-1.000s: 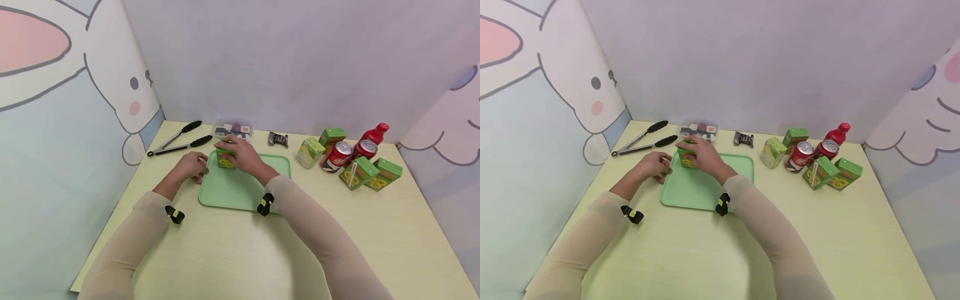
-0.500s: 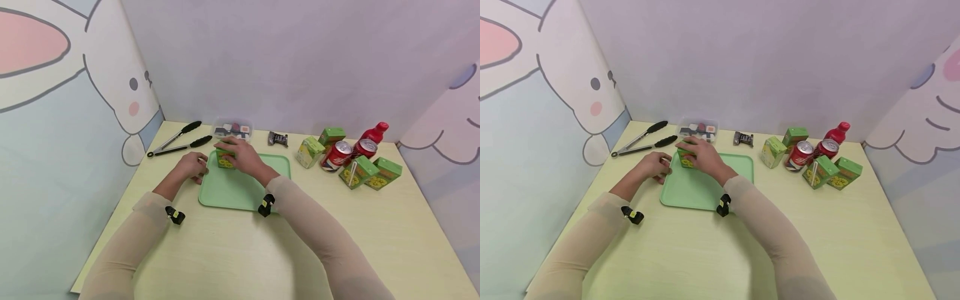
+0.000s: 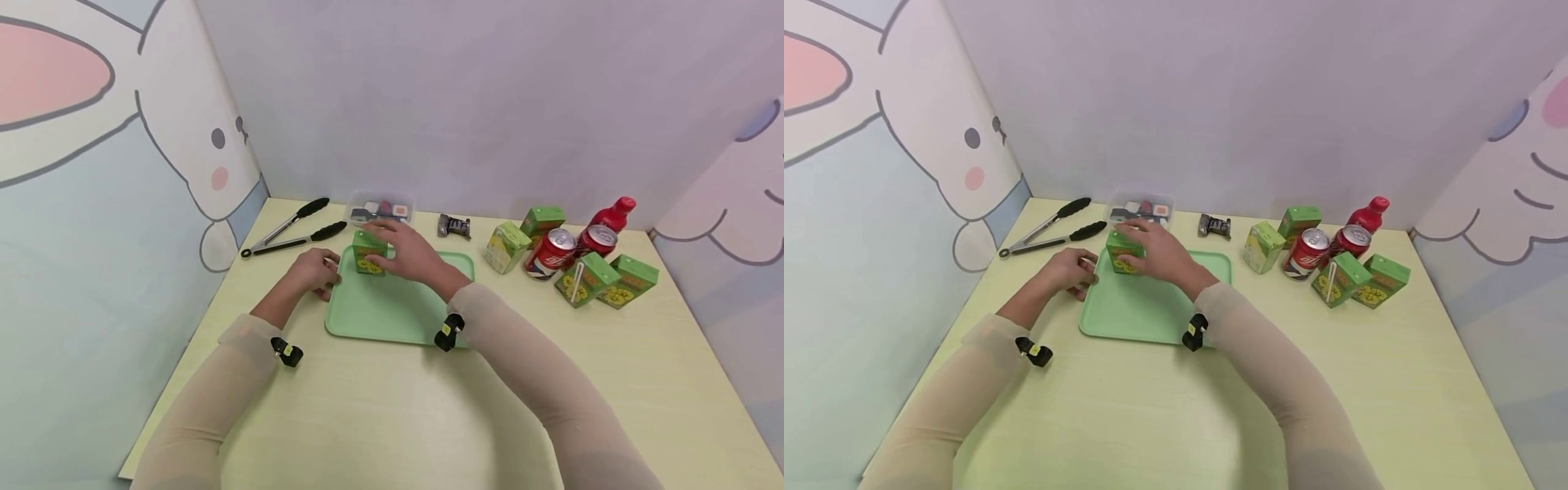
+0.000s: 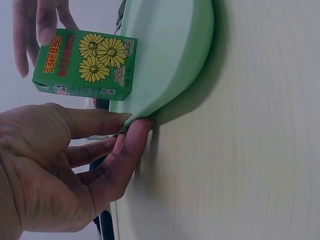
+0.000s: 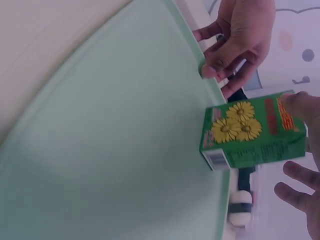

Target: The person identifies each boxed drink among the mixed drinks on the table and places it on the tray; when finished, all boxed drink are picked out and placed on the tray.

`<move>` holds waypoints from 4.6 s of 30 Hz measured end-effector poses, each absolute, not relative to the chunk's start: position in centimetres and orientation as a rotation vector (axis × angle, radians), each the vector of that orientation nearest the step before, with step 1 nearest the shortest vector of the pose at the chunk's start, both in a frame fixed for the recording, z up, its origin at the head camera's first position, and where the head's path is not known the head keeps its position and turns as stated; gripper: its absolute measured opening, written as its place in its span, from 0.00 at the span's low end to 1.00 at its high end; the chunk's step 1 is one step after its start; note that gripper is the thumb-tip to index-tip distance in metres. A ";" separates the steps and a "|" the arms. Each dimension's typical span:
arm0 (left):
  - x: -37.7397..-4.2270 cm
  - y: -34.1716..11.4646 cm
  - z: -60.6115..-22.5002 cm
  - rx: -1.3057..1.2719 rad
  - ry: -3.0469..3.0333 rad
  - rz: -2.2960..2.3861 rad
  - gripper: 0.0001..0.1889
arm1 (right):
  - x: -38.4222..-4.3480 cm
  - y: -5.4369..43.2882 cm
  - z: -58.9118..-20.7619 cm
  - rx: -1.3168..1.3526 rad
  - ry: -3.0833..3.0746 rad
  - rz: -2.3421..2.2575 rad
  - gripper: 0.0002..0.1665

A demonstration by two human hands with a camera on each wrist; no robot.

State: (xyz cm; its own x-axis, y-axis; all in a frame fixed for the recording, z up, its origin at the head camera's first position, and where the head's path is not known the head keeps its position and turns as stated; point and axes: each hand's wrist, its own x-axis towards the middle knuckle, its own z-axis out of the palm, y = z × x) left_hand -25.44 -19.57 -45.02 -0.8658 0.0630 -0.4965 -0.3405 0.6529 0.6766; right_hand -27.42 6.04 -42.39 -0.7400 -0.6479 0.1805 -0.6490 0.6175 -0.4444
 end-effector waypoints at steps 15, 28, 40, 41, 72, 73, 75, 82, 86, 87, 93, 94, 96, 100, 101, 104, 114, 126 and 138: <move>-25.6 -19.7 -45.3 -0.211 2.379 1.116 0.31 | -28.0 15.9 -40.5 0.868 -2.854 0.579 0.43; -25.6 -19.7 -45.4 -0.215 2.391 1.101 0.30 | -28.3 24.6 -41.3 0.600 -2.915 0.463 0.42; -25.5 -19.6 -45.2 -0.224 2.390 1.093 0.30 | -27.1 27.6 -41.4 0.462 -3.015 0.506 0.42; -25.5 -19.6 -45.2 -0.223 2.387 1.097 0.30 | -27.1 27.7 -41.6 0.457 -3.015 0.519 0.42; -25.5 -19.6 -45.3 -0.209 2.389 1.118 0.31 | -27.0 27.1 -43.6 0.445 -2.957 0.596 0.35; -25.5 -19.6 -45.3 -0.212 2.386 1.117 0.31 | -27.0 27.1 -43.6 0.449 -2.951 0.593 0.34; -25.5 -19.6 -45.3 -0.207 2.387 1.107 0.31 | -26.9 27.1 -43.7 0.457 -2.938 0.587 0.34; -25.4 -19.6 -45.2 -0.199 2.395 1.106 0.30 | -26.8 27.0 -43.7 0.494 -2.870 0.568 0.32; -25.5 -19.6 -45.1 -0.201 2.395 1.105 0.31 | -26.7 26.8 -43.4 0.541 -2.801 0.576 0.30; -25.5 -19.6 -45.1 -0.202 2.394 1.107 0.31 | -26.7 26.7 -43.3 0.553 -2.782 0.581 0.30; -25.6 -19.6 -45.2 -0.207 2.396 1.109 0.30 | -27.1 26.0 -42.8 0.645 -2.677 0.606 0.28; -25.6 -19.6 -45.3 -0.206 2.398 1.107 0.30 | -27.2 25.8 -42.7 0.661 -2.663 0.614 0.27; -25.6 -19.6 -45.3 -0.201 2.402 1.100 0.30 | -27.3 25.3 -42.4 0.692 -2.639 0.647 0.27; -25.6 -19.6 -45.4 -0.209 2.401 1.099 0.30 | -27.5 24.2 -41.7 0.762 -2.605 0.720 0.26; -25.6 -19.6 -45.4 -0.209 2.399 1.099 0.30 | -27.5 23.9 -41.6 0.780 -2.601 0.742 0.26; -25.5 -19.6 -45.2 -0.208 2.394 1.107 0.31 | -27.6 23.0 -41.1 0.820 -2.611 0.793 0.29; -25.5 -19.8 -45.3 -0.213 2.397 1.105 0.30 | -28.3 20.1 -40.5 0.888 -2.733 0.928 0.36; -25.5 -19.5 -45.3 -0.220 2.404 1.074 0.29 | -28.3 16.5 -41.9 1.075 -2.700 1.000 0.32; -25.6 -19.2 -45.0 -0.202 2.415 1.076 0.30 | -28.1 13.9 -43.0 1.184 -2.681 0.964 0.26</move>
